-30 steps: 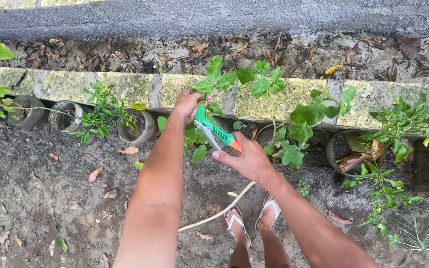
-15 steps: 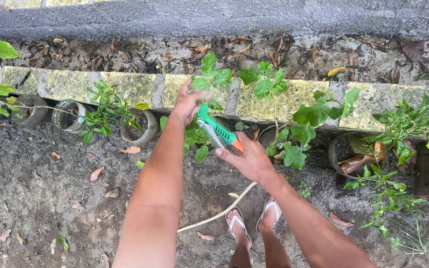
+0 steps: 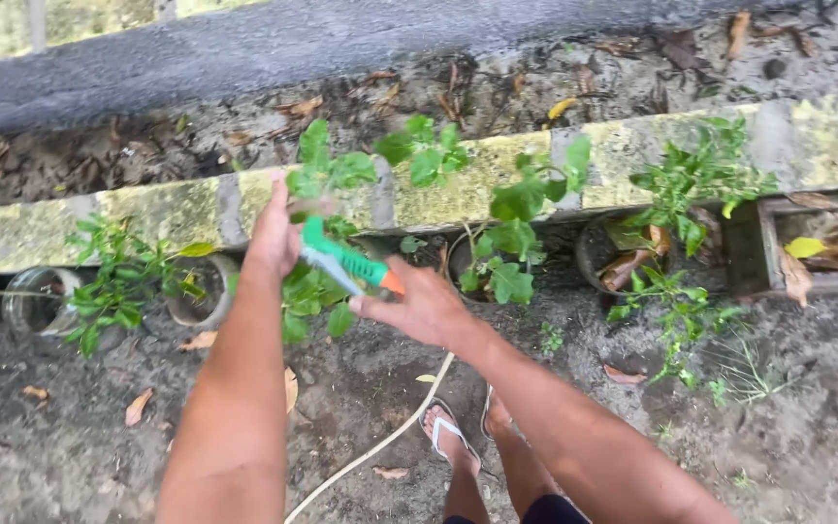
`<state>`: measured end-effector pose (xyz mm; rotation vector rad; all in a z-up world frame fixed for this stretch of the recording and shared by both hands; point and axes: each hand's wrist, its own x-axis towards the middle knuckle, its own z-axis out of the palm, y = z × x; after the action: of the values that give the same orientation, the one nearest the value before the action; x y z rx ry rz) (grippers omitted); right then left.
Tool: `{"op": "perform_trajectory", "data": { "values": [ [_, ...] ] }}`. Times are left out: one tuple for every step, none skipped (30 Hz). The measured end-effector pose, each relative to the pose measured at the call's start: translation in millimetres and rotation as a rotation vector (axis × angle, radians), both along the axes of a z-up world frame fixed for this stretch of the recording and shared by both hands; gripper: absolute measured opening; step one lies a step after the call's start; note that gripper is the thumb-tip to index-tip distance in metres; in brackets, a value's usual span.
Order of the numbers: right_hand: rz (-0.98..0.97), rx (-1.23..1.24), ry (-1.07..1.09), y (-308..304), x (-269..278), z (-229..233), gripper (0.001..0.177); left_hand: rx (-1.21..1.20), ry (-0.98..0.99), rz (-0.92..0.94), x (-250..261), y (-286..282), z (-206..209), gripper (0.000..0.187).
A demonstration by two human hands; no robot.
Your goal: Using garden shears to prune leaves and stems from various potted plants outdoors.
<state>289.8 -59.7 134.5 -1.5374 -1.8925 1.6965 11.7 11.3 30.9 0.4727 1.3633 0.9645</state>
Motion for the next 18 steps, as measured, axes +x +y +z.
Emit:
{"op": "perform_trajectory", "data": {
  "values": [
    [-0.016, 0.002, -0.007, -2.7, 0.9, 0.1, 0.082, 0.002, -0.007, -0.016, 1.4, 0.7, 4.0, 0.059],
    [0.008, 0.037, -0.017, -4.6, 2.1, 0.2, 0.083, 0.017, 0.012, -0.011, 3.0, 1.5, 8.2, 0.065],
    [0.032, 0.073, -0.028, -6.5, 3.0, 0.4, 0.084, 0.031, 0.032, -0.006, 4.3, 2.4, 12.4, 0.071],
    [0.024, 0.073, -0.033, -5.4, 4.4, -1.1, 0.084, 0.032, 0.026, -0.014, 0.9, 2.0, 6.7, 0.071],
    [0.054, 0.056, -0.015, -4.5, 5.5, -2.3, 0.089, 0.025, 0.030, 0.008, -2.8, 1.5, 1.1, 0.064],
    [0.084, 0.039, 0.005, -3.4, 5.6, -3.1, 0.094, 0.020, 0.037, 0.030, -7.9, 1.2, -3.1, 0.058],
    [0.076, 0.040, 0.003, -3.4, 5.3, 7.5, 0.094, 0.021, 0.035, 0.022, -11.4, 0.2, -9.7, 0.058],
    [0.055, -0.078, 0.005, -1.7, 5.0, 17.6, 0.101, 0.007, 0.184, 0.031, -14.7, 1.4, -16.7, 0.052],
    [0.035, -0.195, 0.008, -0.2, 5.1, 28.1, 0.110, -0.007, 0.333, 0.041, -17.5, 2.7, -23.4, 0.047],
    [0.022, -0.182, 0.001, -5.6, 4.4, 20.1, 0.110, 0.008, 0.324, 0.032, -20.7, 1.2, -29.0, 0.047],
    [0.088, -0.095, -0.006, -10.6, 4.4, 12.7, 0.109, -0.027, 0.372, 0.135, -23.2, 0.2, -34.1, 0.050],
    [0.140, 0.001, -0.025, -10.0, 6.8, 4.8, 0.109, -0.050, 0.409, 0.228, -21.0, 10.6, -41.3, 0.055],
    [0.114, 0.023, -0.043, -17.7, 7.2, 2.7, 0.109, -0.023, 0.390, 0.207, -26.2, 6.2, -48.7, 0.055],
    [0.056, 0.053, 0.036, -22.4, 9.0, -0.6, 0.106, -0.020, 0.452, 0.246, -29.4, 7.5, -57.7, 0.064],
    [0.001, 0.086, 0.116, -26.7, 10.6, -4.2, 0.103, -0.016, 0.512, 0.287, -32.7, 10.0, -67.3, 0.073],
    [-0.027, 0.118, 0.096, -28.2, 10.7, -2.7, 0.103, 0.019, 0.489, 0.265, -33.7, 9.5, -70.8, 0.073],
    [0.015, 0.122, 0.046, -29.2, 10.4, -1.8, 0.105, -0.009, 0.551, 0.274, -35.3, 10.0, -75.6, 0.070],
    [0.054, 0.119, -0.001, -31.7, 9.6, -1.7, 0.107, -0.040, 0.618, 0.282, -38.3, 9.1, -81.0, 0.068]
  ]
}}
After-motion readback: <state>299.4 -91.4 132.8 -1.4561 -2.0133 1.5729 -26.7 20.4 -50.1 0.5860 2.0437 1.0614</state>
